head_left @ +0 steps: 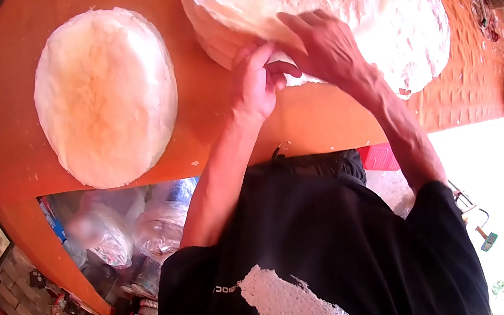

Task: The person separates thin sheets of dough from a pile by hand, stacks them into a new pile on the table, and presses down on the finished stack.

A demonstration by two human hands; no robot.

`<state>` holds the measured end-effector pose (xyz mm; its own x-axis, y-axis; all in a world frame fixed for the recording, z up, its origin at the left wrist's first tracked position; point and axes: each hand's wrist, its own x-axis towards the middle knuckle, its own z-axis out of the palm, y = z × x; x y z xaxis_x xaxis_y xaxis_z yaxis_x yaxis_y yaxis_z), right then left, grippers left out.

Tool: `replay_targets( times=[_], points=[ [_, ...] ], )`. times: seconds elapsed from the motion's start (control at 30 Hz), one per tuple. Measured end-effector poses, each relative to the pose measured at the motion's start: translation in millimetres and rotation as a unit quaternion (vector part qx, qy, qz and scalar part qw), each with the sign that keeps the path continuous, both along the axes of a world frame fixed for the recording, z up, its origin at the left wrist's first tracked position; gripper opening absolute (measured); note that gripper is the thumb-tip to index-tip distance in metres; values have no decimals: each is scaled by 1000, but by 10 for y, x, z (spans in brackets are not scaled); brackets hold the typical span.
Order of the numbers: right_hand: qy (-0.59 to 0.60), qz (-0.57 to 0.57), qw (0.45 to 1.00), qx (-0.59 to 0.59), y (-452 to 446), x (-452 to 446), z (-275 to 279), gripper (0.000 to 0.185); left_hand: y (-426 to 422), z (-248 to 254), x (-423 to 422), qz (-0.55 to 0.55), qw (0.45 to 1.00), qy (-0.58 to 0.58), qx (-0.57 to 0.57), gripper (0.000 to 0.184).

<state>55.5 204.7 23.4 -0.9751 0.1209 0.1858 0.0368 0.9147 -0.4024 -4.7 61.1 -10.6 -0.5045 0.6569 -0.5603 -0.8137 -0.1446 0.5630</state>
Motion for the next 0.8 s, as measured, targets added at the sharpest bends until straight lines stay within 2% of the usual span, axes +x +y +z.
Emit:
replay_targets(
  times=[0.07, 0.1, 0.2, 0.33, 0.4, 0.43, 0.47, 0.5, 0.63, 0.7, 0.77, 0.8],
  points=[
    [77, -31, 996, -23, -63, 143, 21, 40, -66, -20, -36, -13, 999, -33, 15, 17],
    [73, -30, 997, -23, -68, 168, -39, 40, -68, -39, -55, -19, 998, -24, 46, 16],
    [107, -67, 991, 44, -18, 165, -294, 37, 0, -107, -70, 0, 998, -32, 46, 15],
    [92, -104, 990, 36, 115, 72, -294, 25, -21, -16, -43, 7, 999, -23, 49, 17],
    [-12, -99, 994, -36, 482, 39, -316, 24, -145, 3, -8, -3, 999, -16, 48, 21],
    [-23, -99, 987, 128, 757, -53, -117, 23, -236, -1, 21, -6, 1000, -6, 14, 23],
    [-36, -95, 952, 288, 963, -144, 129, 22, -328, -17, 52, -10, 1000, 2, -23, 26],
    [-41, -94, 953, 286, 945, -132, 280, 22, -401, -31, 84, -11, 998, 25, -55, 28],
    [113, -31, 982, 148, 480, -26, 1024, 16, -465, -5, 52, 9, 995, 22, -99, 29],
    [152, -8, 982, 113, 451, -63, 875, 16, -441, -65, 33, 25, 996, -18, -82, 23],
    [44, 27, 985, 165, 392, -63, 14, 16, -392, -79, 7, 22, 997, -20, -73, 20],
    [-61, 12, 988, 141, 347, -1, -263, 18, -367, -76, 11, 14, 998, -19, -61, 17]
  ],
)
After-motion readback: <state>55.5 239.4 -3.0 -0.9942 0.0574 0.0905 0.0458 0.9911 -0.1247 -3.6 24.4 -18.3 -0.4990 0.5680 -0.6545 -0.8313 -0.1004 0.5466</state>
